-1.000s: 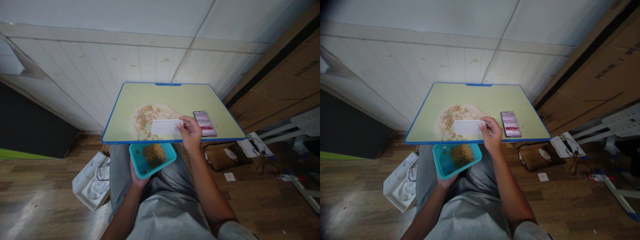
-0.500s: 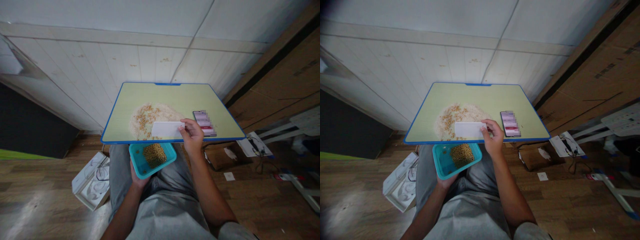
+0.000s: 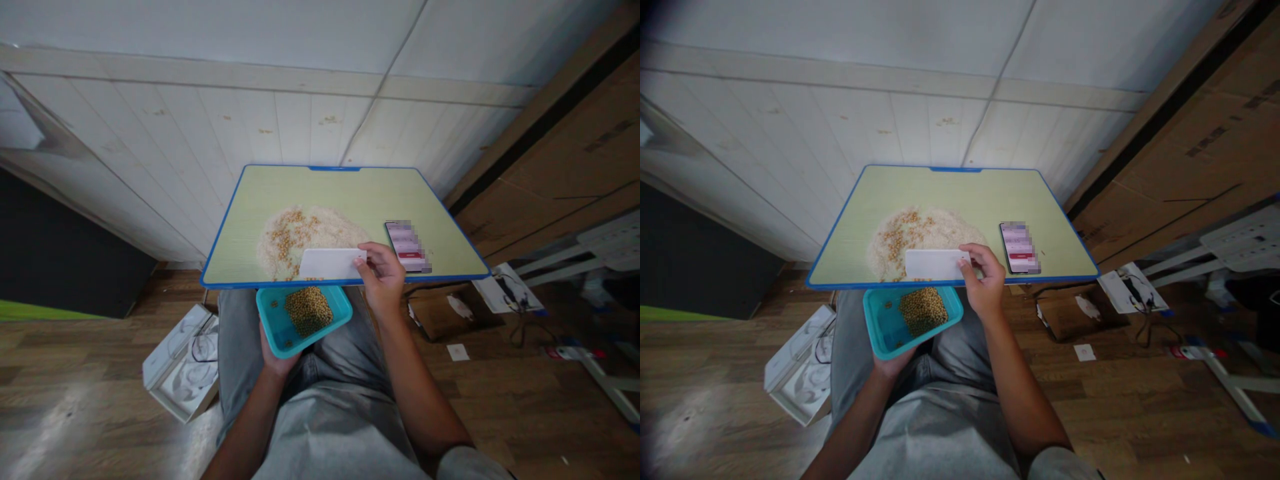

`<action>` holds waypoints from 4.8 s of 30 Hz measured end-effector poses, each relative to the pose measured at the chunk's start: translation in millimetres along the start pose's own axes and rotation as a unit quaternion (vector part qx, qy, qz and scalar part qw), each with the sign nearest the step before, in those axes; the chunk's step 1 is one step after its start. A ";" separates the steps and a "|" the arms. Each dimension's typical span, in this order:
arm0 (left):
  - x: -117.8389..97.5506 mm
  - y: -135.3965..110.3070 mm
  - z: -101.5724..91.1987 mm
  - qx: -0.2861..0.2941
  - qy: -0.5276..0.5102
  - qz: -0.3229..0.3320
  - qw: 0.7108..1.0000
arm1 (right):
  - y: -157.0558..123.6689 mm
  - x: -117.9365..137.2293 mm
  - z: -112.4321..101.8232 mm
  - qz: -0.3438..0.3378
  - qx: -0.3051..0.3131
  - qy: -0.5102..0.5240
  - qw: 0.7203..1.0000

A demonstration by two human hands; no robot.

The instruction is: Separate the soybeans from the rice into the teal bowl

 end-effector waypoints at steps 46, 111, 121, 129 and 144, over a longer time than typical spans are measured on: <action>-2.0 -0.3 12.0 -0.038 -0.001 0.005 0.999 | -21.0 9.4 28.4 -0.030 0.035 -0.007 0.999; -5.5 -0.1 1.4 0.001 -0.003 -0.012 1.000 | -21.8 2.2 24.7 0.027 0.038 0.004 0.999; -6.4 -3.6 -11.0 0.023 0.017 -0.014 0.999 | -2.6 -6.6 16.4 -0.008 -0.044 -0.031 0.998; -4.6 -5.4 -2.2 0.017 0.018 -0.012 1.000 | 14.2 -10.4 1.5 -0.026 -0.123 -0.044 0.991; -4.6 -3.1 -10.4 0.031 0.019 -0.012 0.999 | 12.2 -6.9 6.4 -0.042 -0.121 -0.073 0.989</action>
Point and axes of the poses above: each hand's wrist, its own y-axis towards the middle knuckle, its own z-axis out of the palm, x = y × z, the point moved 2 cm from there along y, towards the middle knuckle, and after that the axes turned 13 degrees about -x, right-handed, at the moved point
